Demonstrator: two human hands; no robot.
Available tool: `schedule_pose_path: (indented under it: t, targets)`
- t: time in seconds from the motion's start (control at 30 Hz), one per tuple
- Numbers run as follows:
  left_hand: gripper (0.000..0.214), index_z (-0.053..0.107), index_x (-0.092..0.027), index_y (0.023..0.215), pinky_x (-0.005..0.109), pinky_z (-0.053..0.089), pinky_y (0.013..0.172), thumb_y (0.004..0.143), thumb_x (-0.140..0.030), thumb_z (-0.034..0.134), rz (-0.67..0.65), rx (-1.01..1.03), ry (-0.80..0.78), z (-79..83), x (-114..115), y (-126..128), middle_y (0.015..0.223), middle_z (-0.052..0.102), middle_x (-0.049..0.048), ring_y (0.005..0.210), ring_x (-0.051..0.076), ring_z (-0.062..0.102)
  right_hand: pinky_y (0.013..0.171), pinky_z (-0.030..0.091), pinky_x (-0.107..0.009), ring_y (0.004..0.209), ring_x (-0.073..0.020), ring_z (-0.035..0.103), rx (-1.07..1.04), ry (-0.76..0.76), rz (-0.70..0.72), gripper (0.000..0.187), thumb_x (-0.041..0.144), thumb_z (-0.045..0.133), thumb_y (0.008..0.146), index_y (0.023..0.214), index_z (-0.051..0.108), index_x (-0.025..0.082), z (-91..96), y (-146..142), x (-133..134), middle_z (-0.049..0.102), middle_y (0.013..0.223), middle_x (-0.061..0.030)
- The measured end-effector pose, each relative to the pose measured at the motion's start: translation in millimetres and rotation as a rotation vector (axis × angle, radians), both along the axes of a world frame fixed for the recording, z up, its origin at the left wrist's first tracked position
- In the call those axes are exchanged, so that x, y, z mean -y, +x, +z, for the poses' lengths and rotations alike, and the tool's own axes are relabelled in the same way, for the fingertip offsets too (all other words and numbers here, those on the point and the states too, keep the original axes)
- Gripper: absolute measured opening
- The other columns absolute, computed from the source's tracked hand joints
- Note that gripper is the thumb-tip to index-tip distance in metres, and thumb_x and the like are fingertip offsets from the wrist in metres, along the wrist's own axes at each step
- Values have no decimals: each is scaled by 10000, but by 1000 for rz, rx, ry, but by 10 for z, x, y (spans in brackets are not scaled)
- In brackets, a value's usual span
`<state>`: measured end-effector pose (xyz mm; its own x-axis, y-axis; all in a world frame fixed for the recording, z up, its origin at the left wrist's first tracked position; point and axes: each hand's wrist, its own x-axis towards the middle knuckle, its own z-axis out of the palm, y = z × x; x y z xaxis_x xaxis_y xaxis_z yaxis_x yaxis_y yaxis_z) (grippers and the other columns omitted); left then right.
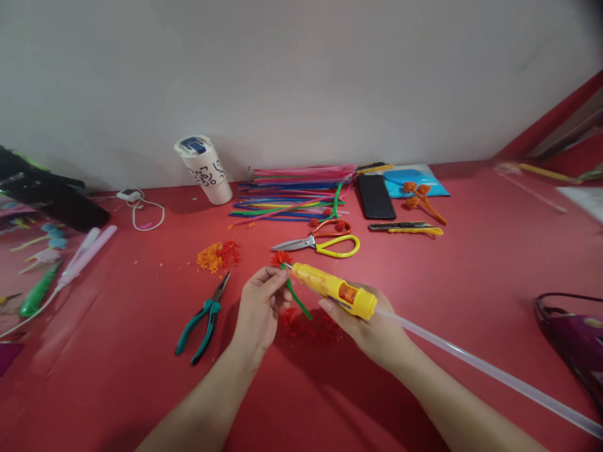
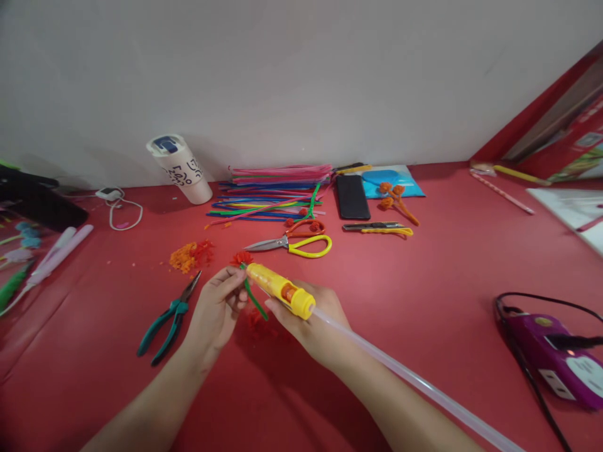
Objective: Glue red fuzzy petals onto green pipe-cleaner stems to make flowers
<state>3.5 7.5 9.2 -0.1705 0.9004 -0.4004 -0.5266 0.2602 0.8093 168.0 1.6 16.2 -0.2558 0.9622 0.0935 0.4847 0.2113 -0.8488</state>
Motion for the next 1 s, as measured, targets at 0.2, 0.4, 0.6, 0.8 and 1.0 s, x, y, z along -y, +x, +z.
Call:
schedule_pose_path:
  t: [0.2,0.4,0.6,0.8,1.0]
  targets:
    - [259,535,-161,639,117,326,342,556,-229,771,28,-5,11,10,-12,5,438,522,-71,359,39,468,438,332,-213,458,-96,400,33,-4,-4,306,427,512,808,609,461,200,20,-4,11,453,529,25]
    - [269,518,-160,656,108,337,355,565,-213,765,78,-7,42,3,-31,-36,527,596,-48,385,28,479,463,364,-221,491,-112,452,-62,-88,-65,226,408,527,772,712,545,191,-4,13,-40,521,576,16]
    - [222,535,-146,656,107,352,369,592,-199,741,112,2,76,-33,-80,-112,547,607,-33,409,28,488,477,388,-226,534,-132,522,96,-308,-82,178,296,525,704,810,584,166,-132,165,-275,585,673,-8]
    - [213,555,-141,670,114,345,362,588,-203,742,92,-14,69,-25,-89,-124,551,605,-33,408,29,481,505,334,-244,541,-147,551,683,49,-66,343,381,464,846,605,555,155,-310,204,-415,605,640,-64]
    - [192,548,-137,640,121,333,353,603,-203,725,64,-30,95,-15,-80,-105,545,589,-40,392,24,468,623,325,-314,696,-222,566,746,327,-117,266,320,508,850,710,614,120,-309,182,-383,612,724,-127]
